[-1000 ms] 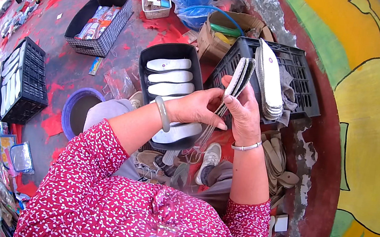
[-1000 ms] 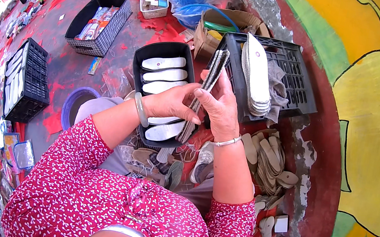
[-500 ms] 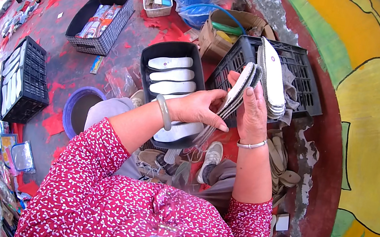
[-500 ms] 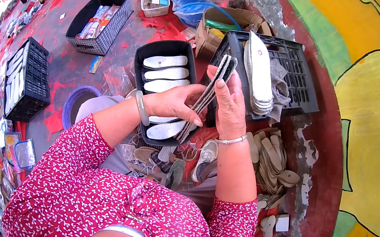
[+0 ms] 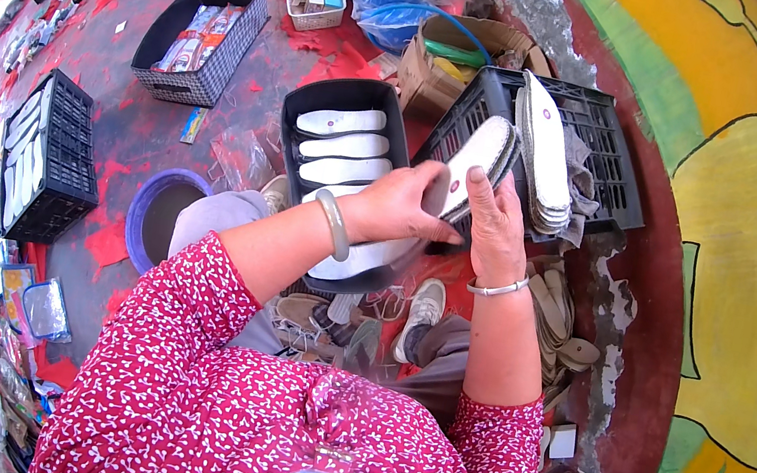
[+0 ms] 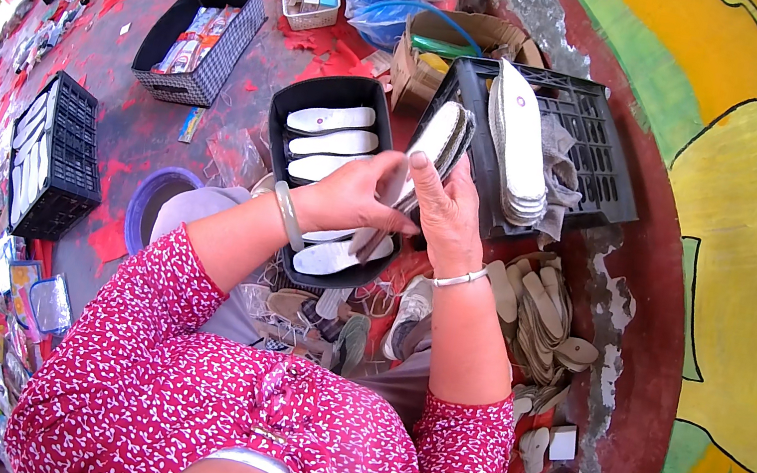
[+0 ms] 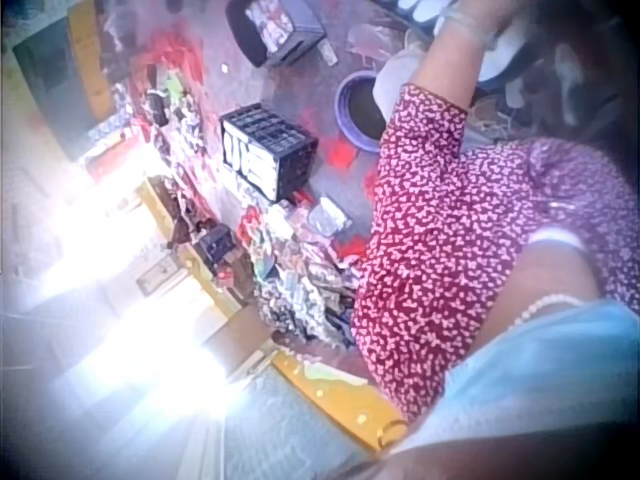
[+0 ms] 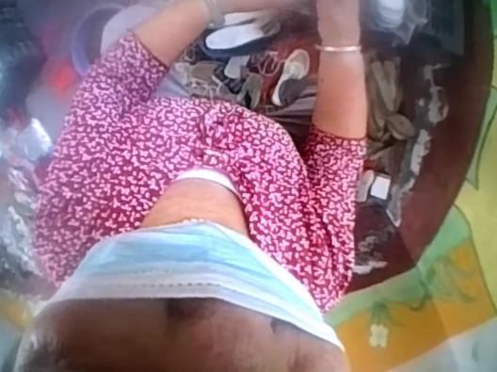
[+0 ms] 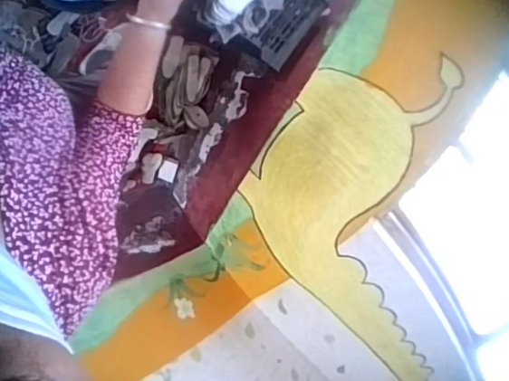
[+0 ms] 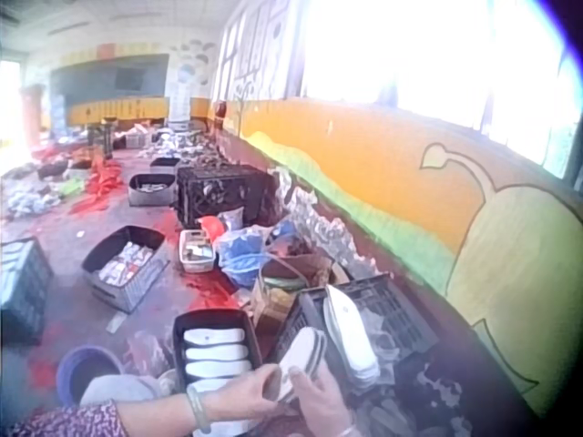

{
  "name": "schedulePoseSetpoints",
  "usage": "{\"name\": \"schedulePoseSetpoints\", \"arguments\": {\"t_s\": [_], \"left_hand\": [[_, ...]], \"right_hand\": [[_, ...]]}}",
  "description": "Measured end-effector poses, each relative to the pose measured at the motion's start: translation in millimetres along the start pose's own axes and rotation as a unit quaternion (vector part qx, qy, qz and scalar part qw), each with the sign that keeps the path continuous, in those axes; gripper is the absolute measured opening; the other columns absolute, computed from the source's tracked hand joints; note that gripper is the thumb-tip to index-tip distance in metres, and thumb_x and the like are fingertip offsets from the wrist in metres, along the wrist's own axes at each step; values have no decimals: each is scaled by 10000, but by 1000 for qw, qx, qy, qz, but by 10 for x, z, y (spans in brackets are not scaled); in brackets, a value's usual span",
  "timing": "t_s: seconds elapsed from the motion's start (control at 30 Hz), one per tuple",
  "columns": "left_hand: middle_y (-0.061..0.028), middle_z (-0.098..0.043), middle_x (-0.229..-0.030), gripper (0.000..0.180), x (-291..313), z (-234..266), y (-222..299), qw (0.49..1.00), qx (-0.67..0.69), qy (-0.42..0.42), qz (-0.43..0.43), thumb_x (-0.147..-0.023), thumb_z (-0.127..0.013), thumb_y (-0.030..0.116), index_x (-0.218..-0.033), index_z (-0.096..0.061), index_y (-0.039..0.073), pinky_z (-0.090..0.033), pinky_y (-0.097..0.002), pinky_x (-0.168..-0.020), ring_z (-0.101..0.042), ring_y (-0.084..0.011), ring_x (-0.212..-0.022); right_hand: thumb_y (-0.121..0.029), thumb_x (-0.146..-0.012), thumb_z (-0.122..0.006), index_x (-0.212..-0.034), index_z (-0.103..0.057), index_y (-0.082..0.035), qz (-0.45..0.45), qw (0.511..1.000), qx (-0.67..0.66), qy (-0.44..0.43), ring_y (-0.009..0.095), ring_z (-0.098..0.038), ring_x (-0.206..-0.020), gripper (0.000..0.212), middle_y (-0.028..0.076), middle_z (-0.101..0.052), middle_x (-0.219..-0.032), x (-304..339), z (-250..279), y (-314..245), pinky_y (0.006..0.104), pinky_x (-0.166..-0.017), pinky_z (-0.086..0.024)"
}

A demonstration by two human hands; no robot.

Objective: The person handles shoe insoles, wipes some with a cloth, and places them into a black bin.

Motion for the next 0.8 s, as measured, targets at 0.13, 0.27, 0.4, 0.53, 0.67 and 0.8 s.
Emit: {"name": "schedulePoseSetpoints", "arguments": {"t_s": [0.13,0.27,0.4,0.53,0.67,0.8], "left_hand": [[-234,-568,-1064,900,7,24,-54,988,-125,87,-23,-587,-806,448,-1267,-384,37,-452,-365,-854,-576,-358,-995],[-143,-593,-1068,737,-46,173,-191,997,-1,58,-50,-703,-756,415,-1234,-458,1,-449,-310,-855,-584,-213,-951],[-57,-627,-966,359,-34,547,-156,949,313,-2,28,-932,-501,359,-1085,-570,41,-500,-291,-783,-606,-128,-891],[-85,-610,-1021,308,18,513,-109,860,510,5,23,-947,-474,303,-1126,-503,55,-526,-368,-802,-619,-208,-941],[-98,-585,-1080,241,-45,522,-242,854,519,42,-12,-935,-502,206,-1124,-478,58,-525,-380,-815,-601,-205,-972],[-102,-581,-1085,248,-32,619,-243,856,513,51,-27,-932,-502,192,-1138,-476,56,-515,-400,-839,-597,-211,-979]], "right_hand": [[-215,-905,-571,-1150,-500,7,-11,994,-52,100,121,-557,-894,338,57,-588,-1005,-55,-30,103,247,-781,-445],[-131,-919,-506,-1188,-471,-10,-40,971,-185,146,185,-612,-883,298,89,-595,-1050,-150,291,46,306,-784,-509],[-189,-945,-459,-1277,-402,-41,-29,928,-343,142,253,-566,-1070,368,111,-553,-1195,-211,600,38,409,-881,-491],[-251,-953,-438,-1326,-362,-54,4,920,-372,120,291,-489,-1178,428,137,-478,-1303,-251,551,56,452,-958,-434],[-353,-958,-402,-1341,-350,-56,-5,923,-370,102,317,-423,-1237,487,143,-430,-1349,-209,428,-68,489,-1015,-362],[-417,-959,-365,-1320,-386,-54,-8,934,-337,118,301,-444,-1220,512,126,-459,-1329,-200,561,-159,474,-1003,-371]]}}
Point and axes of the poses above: each hand's wrist, its own x-axis away from the middle knuckle, its own z-axis out of the back of the hand, y = z × x, the point moved 2 cm from there along -x, towards the middle knuckle
